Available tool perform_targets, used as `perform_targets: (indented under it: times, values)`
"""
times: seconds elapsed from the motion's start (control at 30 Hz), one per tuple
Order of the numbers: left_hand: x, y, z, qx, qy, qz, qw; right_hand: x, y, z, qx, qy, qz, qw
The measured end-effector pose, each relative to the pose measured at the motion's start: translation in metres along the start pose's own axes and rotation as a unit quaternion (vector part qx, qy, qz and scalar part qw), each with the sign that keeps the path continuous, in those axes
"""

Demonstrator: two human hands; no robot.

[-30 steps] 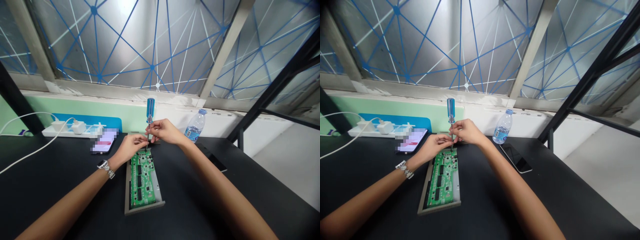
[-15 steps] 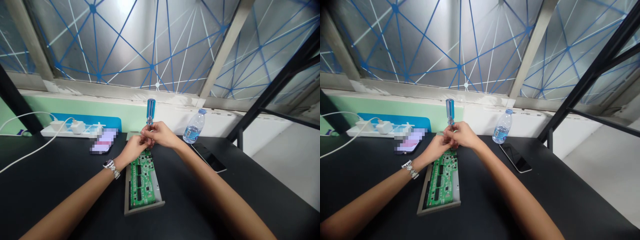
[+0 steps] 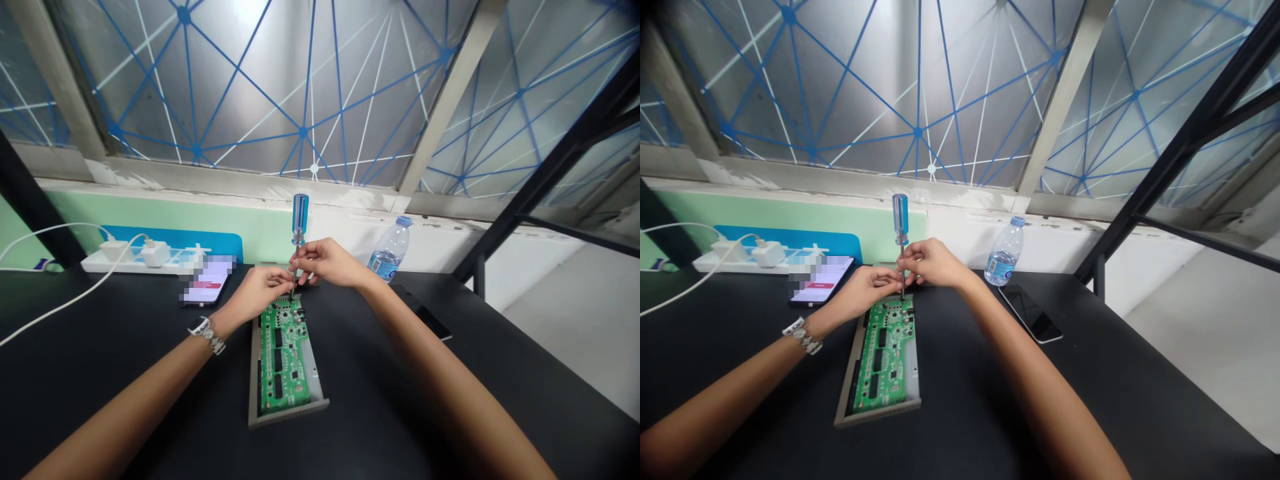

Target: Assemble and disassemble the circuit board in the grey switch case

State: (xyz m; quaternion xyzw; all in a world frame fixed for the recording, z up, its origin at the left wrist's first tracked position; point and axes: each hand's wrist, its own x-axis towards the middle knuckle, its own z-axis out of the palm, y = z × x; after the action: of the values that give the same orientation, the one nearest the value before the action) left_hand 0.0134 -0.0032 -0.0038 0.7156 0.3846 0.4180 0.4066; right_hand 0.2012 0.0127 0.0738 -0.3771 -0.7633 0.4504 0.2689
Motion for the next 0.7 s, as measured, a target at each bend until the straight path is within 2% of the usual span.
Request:
perform_targets:
  times: [0.13, 0.3, 0.53, 0.7]
  values:
    - [0.001, -0.003, 0.005, -0.008, -0.001, 0.047, 0.999, -0.003, -0.004, 0.002, -0.019, -0.014, 0.002, 1.000]
    - [0.004, -0.010, 0.013, 0.005, -0.008, 0.064, 0.998, -0.002, -0.004, 0.009, -0.001, -0.033, -0.010, 0.999]
    - [0.009, -0.015, 0.019, -0.017, -0.015, 0.052, 0.998, 0.006, 0.012, 0.020, 0.035, 0.003, -0.043, 0.998]
    - [0.008, -0.015, 0.023, -0.061, -0.007, 0.031, 0.998, 0.008, 0.019, 0.016, -0.012, 0.061, -0.033, 0.997]
